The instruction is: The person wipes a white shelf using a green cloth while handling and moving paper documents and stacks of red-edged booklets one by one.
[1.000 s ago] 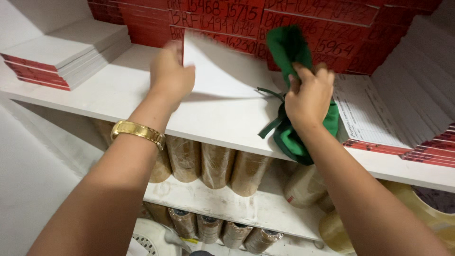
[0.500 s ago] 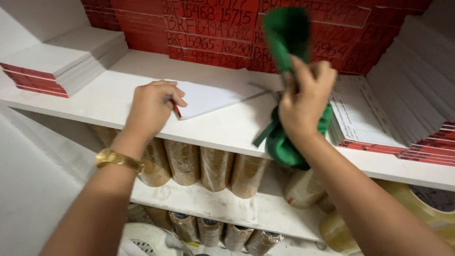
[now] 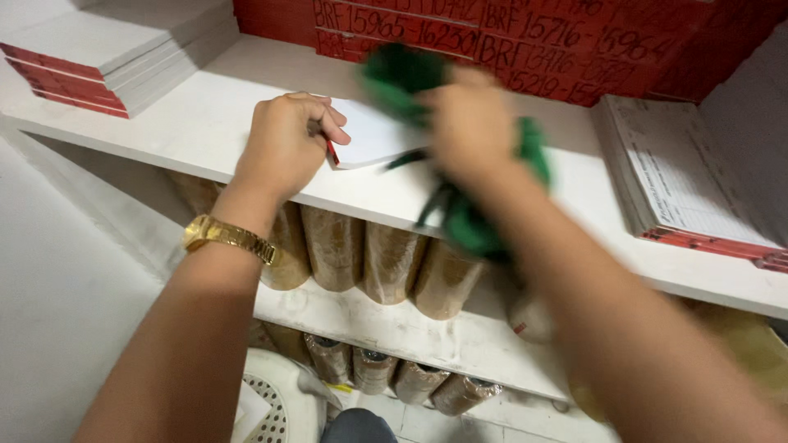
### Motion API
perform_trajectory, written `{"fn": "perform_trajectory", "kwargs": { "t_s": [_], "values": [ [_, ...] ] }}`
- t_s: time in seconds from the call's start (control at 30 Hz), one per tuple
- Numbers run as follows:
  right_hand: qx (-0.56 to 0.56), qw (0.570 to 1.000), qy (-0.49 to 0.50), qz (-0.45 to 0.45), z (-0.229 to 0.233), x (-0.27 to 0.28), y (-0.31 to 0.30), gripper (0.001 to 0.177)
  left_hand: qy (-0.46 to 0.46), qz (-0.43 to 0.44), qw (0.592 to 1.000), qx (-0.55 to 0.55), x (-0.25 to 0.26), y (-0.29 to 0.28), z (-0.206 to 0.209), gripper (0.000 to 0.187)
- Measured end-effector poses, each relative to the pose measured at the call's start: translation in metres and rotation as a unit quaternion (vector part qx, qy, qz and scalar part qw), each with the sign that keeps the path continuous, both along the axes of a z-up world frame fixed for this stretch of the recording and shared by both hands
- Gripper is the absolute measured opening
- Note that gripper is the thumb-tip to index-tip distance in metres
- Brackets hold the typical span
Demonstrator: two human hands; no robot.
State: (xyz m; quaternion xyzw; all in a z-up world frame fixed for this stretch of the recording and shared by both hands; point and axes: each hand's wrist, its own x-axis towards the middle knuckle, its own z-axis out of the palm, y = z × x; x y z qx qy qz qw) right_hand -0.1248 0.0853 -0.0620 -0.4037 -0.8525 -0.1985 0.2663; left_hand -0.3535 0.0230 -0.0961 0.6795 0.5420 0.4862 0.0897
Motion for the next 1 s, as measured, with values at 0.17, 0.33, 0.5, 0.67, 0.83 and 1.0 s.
{"fn": "perform_trajectory", "kwargs": {
  "t_s": [0.17,0.33,0.5,0.67,0.83,1.0],
  "values": [
    [-0.108,0.981,0.027,-0.158,-0.005,0.069,0.043,0.036,0.062,0.022,0.998,0.019,0.009,-0.013,0.008,0.049],
    [-0.09,0.979,-0.056,-0.176,0.001,-0.036,-0.026,0.025,0.073,0.036,0.996,0.024,0.006,-0.01,0.006,0.045],
    [-0.036,0.998,0.016,-0.049,-0.012,-0.048,-0.039,0.021,0.143,0.047,0.984,0.098,0.002,-0.011,0.002,0.031],
    [-0.035,0.977,-0.025,-0.207,-0.006,0.052,0.007,0.026,0.18,0.092,0.978,0.06,0.006,-0.019,0.008,0.021],
    [-0.035,0.963,-0.02,-0.267,-0.013,0.107,-0.004,0.022,0.359,0.136,0.92,0.082,0.03,-0.047,0.023,0.045],
    [0.026,0.962,-0.024,-0.27,-0.012,0.111,-0.032,0.021,0.478,0.217,0.847,0.087,0.024,-0.055,0.046,0.023]
  ]
}}
